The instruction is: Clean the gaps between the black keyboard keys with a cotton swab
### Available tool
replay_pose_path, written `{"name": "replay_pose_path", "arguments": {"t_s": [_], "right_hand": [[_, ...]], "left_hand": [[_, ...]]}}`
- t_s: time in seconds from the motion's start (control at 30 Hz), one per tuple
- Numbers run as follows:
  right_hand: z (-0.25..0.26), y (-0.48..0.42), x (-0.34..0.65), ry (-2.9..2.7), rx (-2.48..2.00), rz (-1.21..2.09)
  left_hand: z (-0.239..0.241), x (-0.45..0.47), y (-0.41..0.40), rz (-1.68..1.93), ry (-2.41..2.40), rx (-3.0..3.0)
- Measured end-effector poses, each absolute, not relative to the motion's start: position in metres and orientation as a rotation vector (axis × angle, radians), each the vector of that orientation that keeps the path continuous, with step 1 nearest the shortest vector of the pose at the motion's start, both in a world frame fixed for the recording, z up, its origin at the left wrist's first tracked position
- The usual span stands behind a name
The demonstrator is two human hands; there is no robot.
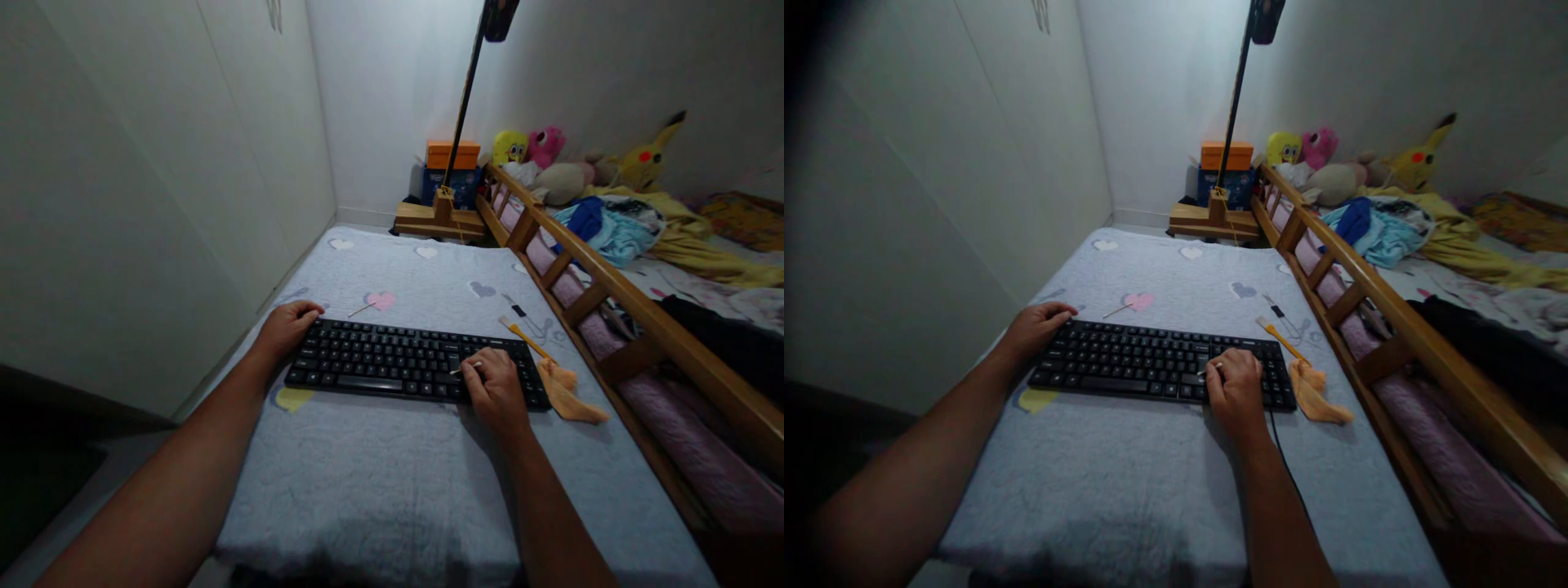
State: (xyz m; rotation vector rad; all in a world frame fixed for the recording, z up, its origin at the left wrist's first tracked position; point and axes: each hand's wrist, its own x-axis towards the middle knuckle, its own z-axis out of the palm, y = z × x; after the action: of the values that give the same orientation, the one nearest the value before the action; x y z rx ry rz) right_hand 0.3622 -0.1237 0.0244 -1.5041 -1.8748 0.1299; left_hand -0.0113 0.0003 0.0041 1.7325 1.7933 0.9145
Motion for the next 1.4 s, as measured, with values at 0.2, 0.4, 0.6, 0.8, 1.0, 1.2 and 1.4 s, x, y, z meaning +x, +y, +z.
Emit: {"name": "replay_pose_path", "arguments": {"t_s": [0.2,0.4,0.6,0.8,1.0,1.2,1.4], "right_hand": [[0.022,-0.123,0.357,-1.915,-1.434,0.147],[0.022,-0.122,0.35,-1.928,-1.382,0.168],[0.022,-0.122,0.348,-1.933,-1.362,0.175],[0.023,-0.122,0.345,-1.947,-1.353,0.192],[0.023,-0.123,0.343,-1.98,-1.339,0.175],[0.025,-0.126,0.342,-1.988,-1.333,0.205],[0.026,-0.126,0.342,-2.003,-1.326,0.227]], "left_hand": [[0.002,-0.012,0.001,0.93,1.793,1.73],[0.002,-0.013,0.001,0.928,1.779,1.746],[0.001,-0.013,0.0,0.952,1.787,1.741],[0.0,-0.013,0.001,0.943,1.777,1.741],[0.0,-0.013,0.002,0.944,1.767,1.72],[0.0,-0.013,0.001,0.95,1.774,1.715],[0.002,-0.012,0.001,0.921,1.783,1.723]]}}
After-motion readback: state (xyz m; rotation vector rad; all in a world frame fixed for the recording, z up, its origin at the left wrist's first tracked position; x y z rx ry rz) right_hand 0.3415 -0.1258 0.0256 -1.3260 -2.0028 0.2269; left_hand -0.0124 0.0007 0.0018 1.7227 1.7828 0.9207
